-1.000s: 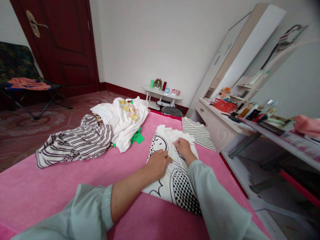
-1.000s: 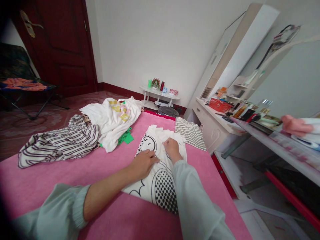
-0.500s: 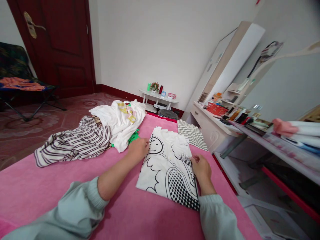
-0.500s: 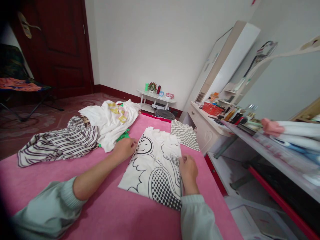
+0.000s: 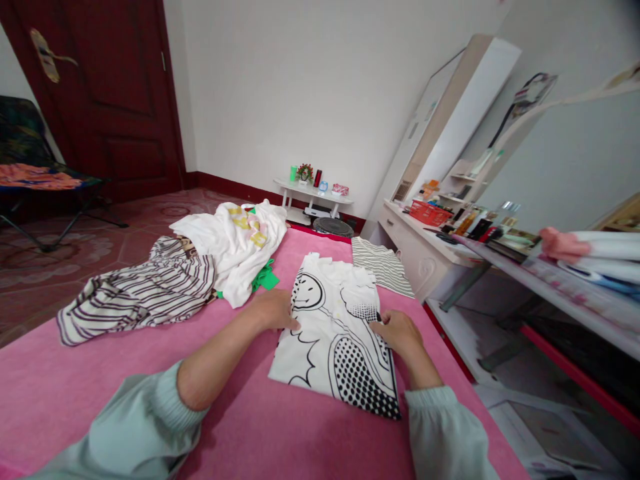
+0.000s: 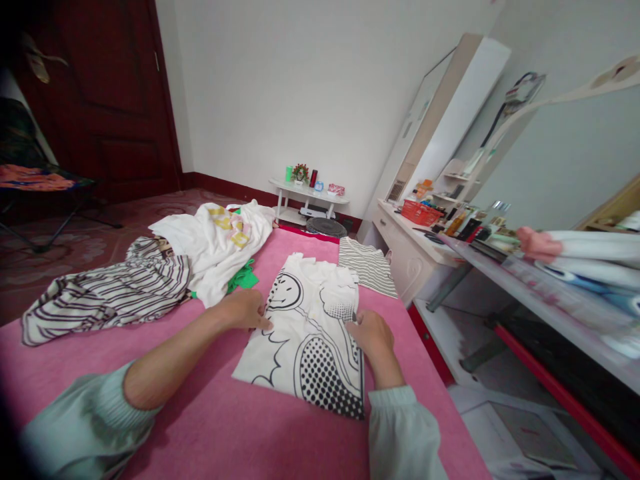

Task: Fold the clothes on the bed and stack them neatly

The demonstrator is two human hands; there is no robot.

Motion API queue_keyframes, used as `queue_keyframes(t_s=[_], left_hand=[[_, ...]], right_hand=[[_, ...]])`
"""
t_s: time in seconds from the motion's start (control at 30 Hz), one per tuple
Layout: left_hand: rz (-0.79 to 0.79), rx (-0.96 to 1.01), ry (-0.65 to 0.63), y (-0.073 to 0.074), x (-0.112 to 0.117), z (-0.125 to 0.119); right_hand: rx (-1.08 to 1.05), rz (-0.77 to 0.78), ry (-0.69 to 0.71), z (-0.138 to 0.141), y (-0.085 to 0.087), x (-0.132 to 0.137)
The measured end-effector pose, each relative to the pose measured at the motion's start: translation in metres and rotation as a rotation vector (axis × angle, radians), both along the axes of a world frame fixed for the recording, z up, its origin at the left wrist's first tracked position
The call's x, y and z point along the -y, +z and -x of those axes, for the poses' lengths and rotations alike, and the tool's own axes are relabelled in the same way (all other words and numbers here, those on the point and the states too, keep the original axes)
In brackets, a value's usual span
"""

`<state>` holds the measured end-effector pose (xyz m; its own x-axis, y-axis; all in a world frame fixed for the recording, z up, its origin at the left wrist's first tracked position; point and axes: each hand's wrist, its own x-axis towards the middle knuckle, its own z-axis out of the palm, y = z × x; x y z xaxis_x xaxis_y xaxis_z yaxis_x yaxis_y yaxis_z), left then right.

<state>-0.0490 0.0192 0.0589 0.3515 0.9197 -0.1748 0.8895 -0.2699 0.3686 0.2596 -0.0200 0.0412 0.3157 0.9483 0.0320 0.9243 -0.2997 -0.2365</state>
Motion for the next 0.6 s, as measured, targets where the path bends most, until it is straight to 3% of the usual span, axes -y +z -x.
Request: queue_keyframes(t_s=[0.1,0.2,0.3,0.43,0.6], left_hand=[[-0.048,0.101,-0.026,-0.005,0.0,-0.008],[-0.149,0.372,-0.035,-0.009,0.004,-0.029],[-0.211,0.661,-0.244,-0.009,0.02,-0.055],[-0.151,0.761,-0.615,-0.01,0.047,-0.077],[-0.215,0.653,-0.719,-0.018,0.058,-0.081]], right_hand=[[-0.022,-0.106,-0.005,0.007,-0.005,-0.003],[-0.171,-0.258,0.053,0.023,-0.009,-0.006],[-0.402,-0.354,0.169,0.044,-0.009,-0.006],[-0.448,-0.21,0.206,0.064,-0.001,-0.008],[-0.296,-0.147,0.236,0.067,0.0,-0.025]])
